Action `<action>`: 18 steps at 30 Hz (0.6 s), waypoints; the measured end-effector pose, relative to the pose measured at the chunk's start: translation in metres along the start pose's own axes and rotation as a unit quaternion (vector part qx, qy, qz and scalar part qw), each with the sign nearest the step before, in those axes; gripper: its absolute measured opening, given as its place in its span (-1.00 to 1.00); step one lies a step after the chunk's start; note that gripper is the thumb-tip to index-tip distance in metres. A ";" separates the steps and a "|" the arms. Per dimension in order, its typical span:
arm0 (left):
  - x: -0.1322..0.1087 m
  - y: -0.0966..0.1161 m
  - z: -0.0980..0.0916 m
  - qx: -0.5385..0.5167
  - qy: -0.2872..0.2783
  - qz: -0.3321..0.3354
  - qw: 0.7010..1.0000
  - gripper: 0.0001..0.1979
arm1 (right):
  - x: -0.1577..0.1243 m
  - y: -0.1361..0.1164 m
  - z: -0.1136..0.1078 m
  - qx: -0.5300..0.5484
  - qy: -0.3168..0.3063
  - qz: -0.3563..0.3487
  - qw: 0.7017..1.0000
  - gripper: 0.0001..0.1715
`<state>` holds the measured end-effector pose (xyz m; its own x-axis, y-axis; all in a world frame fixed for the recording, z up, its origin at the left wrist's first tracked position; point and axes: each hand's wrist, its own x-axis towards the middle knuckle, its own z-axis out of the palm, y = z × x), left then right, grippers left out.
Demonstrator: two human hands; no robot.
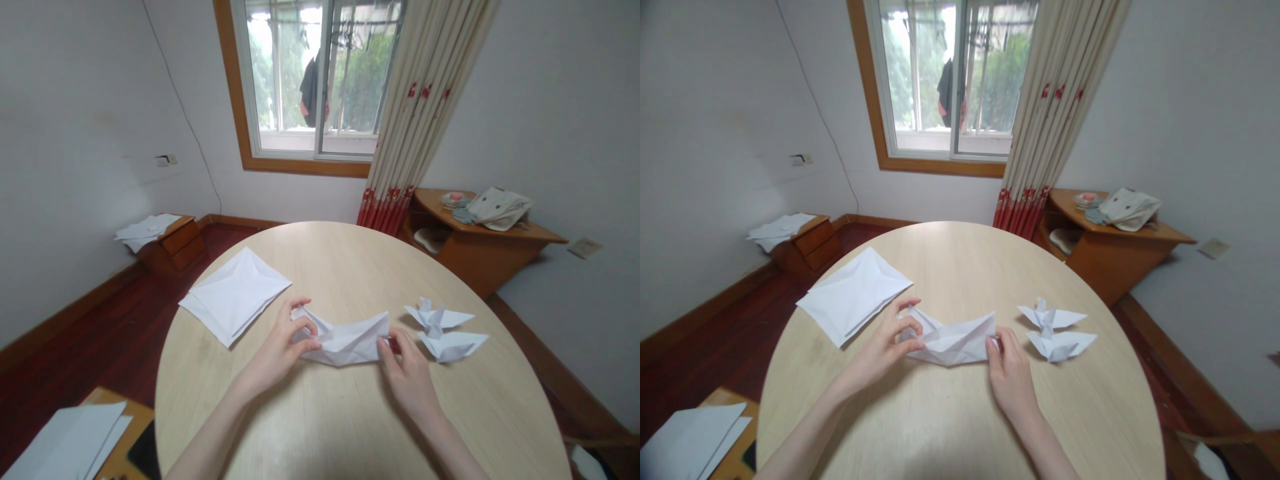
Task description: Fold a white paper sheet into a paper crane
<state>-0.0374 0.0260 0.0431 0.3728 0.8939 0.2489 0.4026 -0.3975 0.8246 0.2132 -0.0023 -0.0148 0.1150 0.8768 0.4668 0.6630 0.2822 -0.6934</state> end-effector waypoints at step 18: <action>-0.005 0.015 0.004 0.196 -0.040 0.070 0.977 -0.87 | -0.001 -0.012 0.002 0.018 0.002 -0.071 0.997 -0.78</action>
<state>-0.0303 0.0151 0.0520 0.5045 0.8127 0.2914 0.6263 -0.5768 0.5244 0.2039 -0.0060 -0.0081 0.0258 0.8254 0.5640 0.6452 0.4171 -0.6400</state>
